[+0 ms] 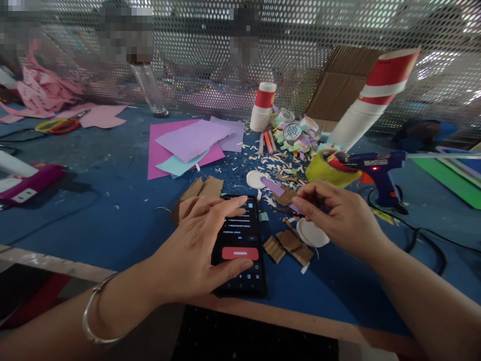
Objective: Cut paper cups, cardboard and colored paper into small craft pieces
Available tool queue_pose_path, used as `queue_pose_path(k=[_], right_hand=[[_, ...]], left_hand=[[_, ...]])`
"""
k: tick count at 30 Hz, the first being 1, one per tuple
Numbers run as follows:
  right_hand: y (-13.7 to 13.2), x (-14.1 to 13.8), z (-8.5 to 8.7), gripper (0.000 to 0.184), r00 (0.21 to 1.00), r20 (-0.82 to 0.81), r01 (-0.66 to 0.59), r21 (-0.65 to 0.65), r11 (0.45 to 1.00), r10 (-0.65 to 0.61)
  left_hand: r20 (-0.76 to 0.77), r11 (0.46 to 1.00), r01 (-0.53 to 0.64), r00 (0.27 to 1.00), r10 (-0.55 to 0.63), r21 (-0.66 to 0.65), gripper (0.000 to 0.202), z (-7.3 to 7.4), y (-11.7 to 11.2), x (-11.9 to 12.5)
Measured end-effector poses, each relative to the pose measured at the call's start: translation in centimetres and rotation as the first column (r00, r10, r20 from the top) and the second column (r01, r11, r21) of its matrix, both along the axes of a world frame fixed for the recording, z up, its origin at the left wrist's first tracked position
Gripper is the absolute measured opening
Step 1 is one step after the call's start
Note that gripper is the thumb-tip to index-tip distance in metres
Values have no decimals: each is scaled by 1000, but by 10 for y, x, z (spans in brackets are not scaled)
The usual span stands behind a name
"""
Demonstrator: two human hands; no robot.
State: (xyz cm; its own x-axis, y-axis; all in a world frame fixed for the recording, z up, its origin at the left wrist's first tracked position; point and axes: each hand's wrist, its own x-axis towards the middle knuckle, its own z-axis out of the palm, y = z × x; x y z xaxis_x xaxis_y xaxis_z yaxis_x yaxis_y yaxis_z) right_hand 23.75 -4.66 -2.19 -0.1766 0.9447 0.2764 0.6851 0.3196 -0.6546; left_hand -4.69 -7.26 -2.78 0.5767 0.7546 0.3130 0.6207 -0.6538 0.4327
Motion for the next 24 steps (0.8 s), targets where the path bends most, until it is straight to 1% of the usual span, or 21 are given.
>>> queue_pose_path(k=[5, 8, 17, 24], right_hand=[[0, -1, 0, 14, 1000, 13, 9, 8, 1000, -9], [0, 0, 0, 15, 1000, 2, 9, -3, 1000, -9], [0, 2, -2, 15, 1000, -3, -4, -22, 1000, 4], [-1, 2, -2, 16, 1000, 9, -12, -22, 1000, 12]], left_hand=[[39, 999, 13, 999, -14, 39, 78, 2, -1, 0], [48, 998, 11, 999, -13, 59, 80, 3, 0, -2], [-10, 993, 111, 994, -111, 27, 84, 3, 2, -4], [-46, 995, 100, 994, -100, -1, 80, 2, 2, -3]])
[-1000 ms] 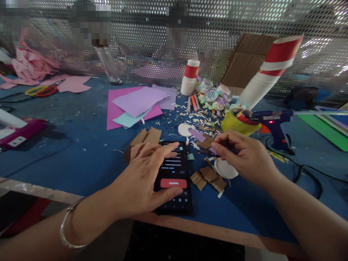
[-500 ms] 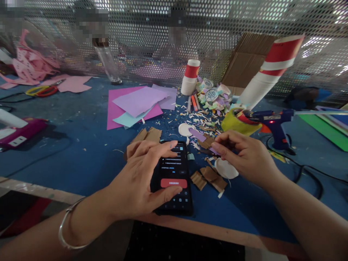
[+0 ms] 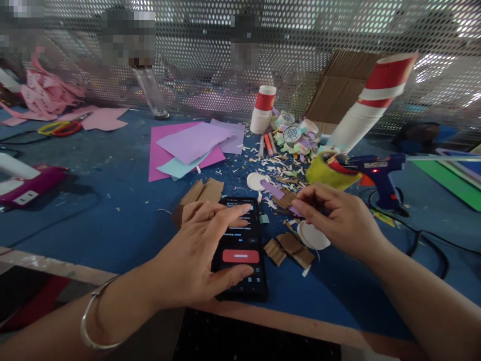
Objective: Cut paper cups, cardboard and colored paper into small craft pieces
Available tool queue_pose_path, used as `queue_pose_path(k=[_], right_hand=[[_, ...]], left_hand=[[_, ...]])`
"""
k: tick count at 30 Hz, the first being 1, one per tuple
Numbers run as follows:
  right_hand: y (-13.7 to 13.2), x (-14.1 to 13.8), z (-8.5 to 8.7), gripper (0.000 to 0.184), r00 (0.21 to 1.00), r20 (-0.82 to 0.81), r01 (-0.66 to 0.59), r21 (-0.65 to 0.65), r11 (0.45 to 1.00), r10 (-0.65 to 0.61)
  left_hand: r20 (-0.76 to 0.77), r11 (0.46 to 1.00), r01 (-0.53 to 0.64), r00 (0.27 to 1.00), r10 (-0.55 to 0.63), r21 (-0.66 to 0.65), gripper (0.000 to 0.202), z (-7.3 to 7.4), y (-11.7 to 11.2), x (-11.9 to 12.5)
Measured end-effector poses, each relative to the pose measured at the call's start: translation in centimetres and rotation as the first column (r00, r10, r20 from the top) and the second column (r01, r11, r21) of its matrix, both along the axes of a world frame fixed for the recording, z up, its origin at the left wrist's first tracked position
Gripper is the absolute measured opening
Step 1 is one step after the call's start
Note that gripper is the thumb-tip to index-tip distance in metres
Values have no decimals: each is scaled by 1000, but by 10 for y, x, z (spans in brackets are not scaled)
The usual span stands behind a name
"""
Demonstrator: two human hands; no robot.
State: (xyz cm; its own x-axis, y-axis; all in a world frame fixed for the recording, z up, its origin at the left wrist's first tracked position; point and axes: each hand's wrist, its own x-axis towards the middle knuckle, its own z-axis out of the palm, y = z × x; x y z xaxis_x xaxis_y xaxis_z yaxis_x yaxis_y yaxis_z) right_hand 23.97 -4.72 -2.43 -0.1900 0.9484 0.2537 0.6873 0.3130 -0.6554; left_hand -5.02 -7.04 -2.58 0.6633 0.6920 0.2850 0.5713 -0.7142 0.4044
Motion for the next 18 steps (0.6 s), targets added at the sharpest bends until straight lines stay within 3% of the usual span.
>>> queue_pose_path(k=[18], right_hand=[[1, 1, -3, 16, 1000, 11, -8, 27, 1000, 8]], left_hand=[[16, 999, -23, 1000, 22, 34, 79, 0, -2, 0]])
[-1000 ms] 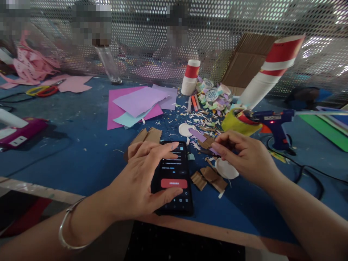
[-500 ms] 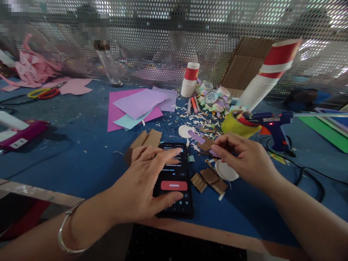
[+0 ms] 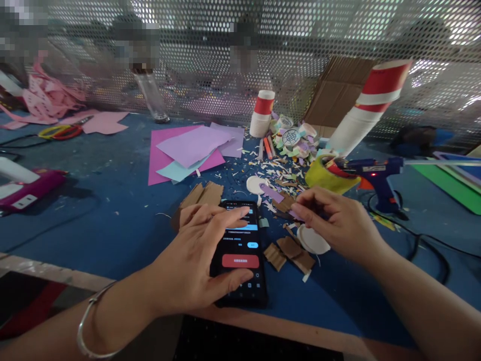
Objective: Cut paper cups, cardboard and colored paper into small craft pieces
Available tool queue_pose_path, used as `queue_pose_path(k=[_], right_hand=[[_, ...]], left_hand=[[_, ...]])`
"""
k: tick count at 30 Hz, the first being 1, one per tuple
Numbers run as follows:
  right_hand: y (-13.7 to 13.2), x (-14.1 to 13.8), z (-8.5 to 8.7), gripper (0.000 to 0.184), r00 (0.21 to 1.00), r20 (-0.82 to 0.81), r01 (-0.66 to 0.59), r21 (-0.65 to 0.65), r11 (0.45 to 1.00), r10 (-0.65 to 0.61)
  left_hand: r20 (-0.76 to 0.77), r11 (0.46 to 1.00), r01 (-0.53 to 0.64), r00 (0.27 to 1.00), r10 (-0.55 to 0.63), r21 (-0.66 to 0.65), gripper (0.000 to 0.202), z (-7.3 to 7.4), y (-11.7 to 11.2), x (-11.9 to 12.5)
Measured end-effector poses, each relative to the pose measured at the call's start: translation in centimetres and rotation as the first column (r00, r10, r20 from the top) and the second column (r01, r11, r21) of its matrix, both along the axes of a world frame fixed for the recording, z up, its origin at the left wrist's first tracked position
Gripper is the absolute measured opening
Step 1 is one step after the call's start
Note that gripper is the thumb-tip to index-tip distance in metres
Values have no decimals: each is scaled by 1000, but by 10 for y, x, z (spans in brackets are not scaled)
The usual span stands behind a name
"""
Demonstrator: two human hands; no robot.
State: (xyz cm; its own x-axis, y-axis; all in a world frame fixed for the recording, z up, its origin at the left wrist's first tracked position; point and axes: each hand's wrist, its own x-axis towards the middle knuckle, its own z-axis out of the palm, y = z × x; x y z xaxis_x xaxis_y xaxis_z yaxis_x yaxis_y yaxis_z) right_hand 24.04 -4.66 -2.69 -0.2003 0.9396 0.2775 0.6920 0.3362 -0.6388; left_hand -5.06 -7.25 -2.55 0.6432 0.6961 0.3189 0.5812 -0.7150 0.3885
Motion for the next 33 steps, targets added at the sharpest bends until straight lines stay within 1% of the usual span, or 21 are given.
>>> queue_pose_path(k=[3, 6, 8, 10, 13, 15, 23, 28, 33], right_hand=[[1, 0, 0, 16, 1000, 0, 1, -2, 1000, -1], [2, 0, 0, 16, 1000, 2, 2, -6, 1000, -2], [1, 0, -1, 16, 1000, 2, 1, -2, 1000, -1], [1, 0, -1, 15, 1000, -5, 2, 2, 1000, -2], [1, 0, -1, 15, 1000, -24, -3, 1, 1000, 3], [1, 0, -1, 15, 1000, -28, 3, 3, 1000, -3], [-1, -1, 2, 14, 998, -59, -5, 2, 1000, 6], [-1, 0, 2, 13, 999, -39, -2, 22, 1000, 3], [-1, 0, 1, 13, 1000, -18, -8, 42, 999, 9]], left_hand=[[34, 999, -35, 999, 33, 34, 79, 1, 0, 0], [27, 992, -72, 997, 69, 101, 78, 2, -4, 0], [6, 988, -55, 998, 55, 142, 78, 4, -8, 0], [-19, 988, 11, 1000, -8, 153, 78, 5, -12, 2], [-55, 980, 135, 990, -128, 144, 76, 5, -17, 5], [-64, 975, 167, 985, -160, 145, 76, 5, -18, 6], [-82, 982, 158, 985, -150, 104, 78, 5, -16, 5], [-84, 987, 147, 986, -142, 59, 79, 3, -15, 5], [-75, 986, 147, 987, -142, 76, 78, 3, -22, 7]])
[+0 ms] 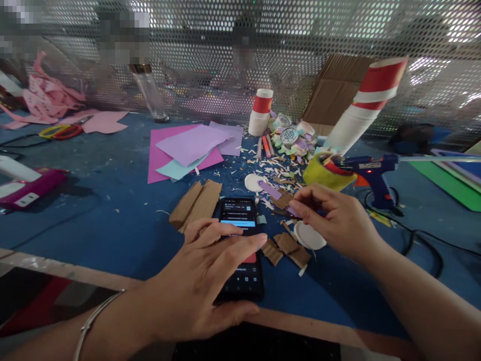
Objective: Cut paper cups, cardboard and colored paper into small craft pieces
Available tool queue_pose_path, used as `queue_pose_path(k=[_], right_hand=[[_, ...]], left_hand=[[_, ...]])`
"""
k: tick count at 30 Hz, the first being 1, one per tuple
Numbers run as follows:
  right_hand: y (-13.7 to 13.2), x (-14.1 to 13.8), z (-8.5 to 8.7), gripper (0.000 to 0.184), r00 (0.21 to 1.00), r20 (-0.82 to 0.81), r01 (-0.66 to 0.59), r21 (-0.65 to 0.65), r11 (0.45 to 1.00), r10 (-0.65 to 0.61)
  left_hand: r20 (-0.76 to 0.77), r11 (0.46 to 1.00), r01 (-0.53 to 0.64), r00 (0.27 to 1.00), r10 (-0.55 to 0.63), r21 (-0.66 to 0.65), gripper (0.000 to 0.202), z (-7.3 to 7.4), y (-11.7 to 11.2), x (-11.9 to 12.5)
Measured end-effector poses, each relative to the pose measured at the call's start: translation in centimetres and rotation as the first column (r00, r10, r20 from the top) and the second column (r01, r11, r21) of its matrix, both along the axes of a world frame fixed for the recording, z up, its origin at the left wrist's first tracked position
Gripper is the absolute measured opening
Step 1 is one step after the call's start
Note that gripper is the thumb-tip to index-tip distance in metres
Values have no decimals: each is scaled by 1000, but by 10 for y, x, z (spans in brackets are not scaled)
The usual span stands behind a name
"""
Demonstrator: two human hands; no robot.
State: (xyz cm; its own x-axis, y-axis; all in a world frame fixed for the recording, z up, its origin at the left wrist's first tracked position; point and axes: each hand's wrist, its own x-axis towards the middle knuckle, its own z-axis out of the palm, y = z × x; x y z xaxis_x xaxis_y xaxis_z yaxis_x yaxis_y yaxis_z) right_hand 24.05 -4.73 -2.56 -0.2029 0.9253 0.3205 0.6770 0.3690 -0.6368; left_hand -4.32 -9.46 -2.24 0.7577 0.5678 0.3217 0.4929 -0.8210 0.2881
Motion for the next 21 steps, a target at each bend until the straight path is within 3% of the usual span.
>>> queue_pose_path(k=[2, 7, 10, 15, 21], right_hand=[[0, 1, 0, 12, 1000, 4, -2, 6, 1000, 2], [-1, 1, 1, 14, 1000, 1, -2, -21, 1000, 2], [-1, 0, 2, 14, 1000, 21, -1, -12, 1000, 1], [-1, -2, 3, 16, 1000, 6, -3, -16, 1000, 3], [-2, -1, 2, 16, 1000, 14, -8, -19, 1000, 8]], left_hand=[[24, 999, -40, 999, 39, 12, 76, -3, -8, 2], [135, 937, -341, 935, 328, 80, 77, -15, -38, 10], [204, 915, -399, 902, 381, 56, 81, -23, -53, 15], [323, 836, -549, 795, 513, 23, 86, -34, -60, 22], [218, 798, -591, 800, 559, 122, 96, -37, -57, 24]])
